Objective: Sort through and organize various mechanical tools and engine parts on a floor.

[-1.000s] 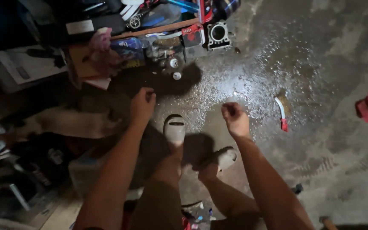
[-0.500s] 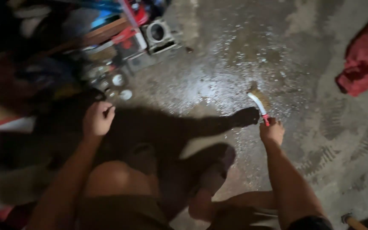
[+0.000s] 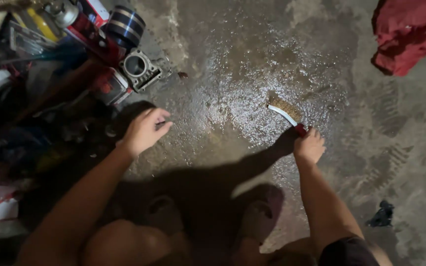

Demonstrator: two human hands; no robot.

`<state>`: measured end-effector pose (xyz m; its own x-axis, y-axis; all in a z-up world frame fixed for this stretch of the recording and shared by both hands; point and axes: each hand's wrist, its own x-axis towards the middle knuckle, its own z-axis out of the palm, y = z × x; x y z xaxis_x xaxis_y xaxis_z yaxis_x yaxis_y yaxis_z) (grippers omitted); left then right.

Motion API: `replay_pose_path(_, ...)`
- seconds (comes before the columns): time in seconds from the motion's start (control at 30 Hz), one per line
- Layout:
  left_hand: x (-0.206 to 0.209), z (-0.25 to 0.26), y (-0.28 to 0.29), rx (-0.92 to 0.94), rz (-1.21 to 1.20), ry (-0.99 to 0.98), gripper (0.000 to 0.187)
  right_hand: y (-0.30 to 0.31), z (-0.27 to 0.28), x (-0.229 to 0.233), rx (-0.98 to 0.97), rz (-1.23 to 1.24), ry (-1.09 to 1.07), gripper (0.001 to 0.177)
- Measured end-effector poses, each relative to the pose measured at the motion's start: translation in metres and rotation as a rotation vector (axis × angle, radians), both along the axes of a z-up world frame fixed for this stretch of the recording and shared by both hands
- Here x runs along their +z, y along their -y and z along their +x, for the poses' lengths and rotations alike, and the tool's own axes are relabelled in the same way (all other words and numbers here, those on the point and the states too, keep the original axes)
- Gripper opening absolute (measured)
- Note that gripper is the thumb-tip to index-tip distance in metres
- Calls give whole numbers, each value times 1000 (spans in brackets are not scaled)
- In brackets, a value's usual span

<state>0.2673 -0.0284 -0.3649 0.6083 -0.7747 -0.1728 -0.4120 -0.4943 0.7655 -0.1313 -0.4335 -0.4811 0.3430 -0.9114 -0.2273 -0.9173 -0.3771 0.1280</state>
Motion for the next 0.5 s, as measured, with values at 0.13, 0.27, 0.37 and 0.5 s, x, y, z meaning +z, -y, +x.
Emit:
replay_pose_path(0.13, -10, -8, 6, 6, -4, -14, 30, 3, 1, 2, 20, -65, -62, 36)
replay_pose_path(0.27, -23, -14, -23, 40, -44, -8, 29, 3, -21, -4, 145, -59, -128, 42)
replay_pose_path(0.37, -26, -13, -61, 152, -24, 8, 27, 4, -20, 7, 78, 121, -101, 51)
replay_pose_path(0.5, -44, -17, -125, 321, -52, 148, 24, -8, -32, 7, -30, 173, 127, 71)
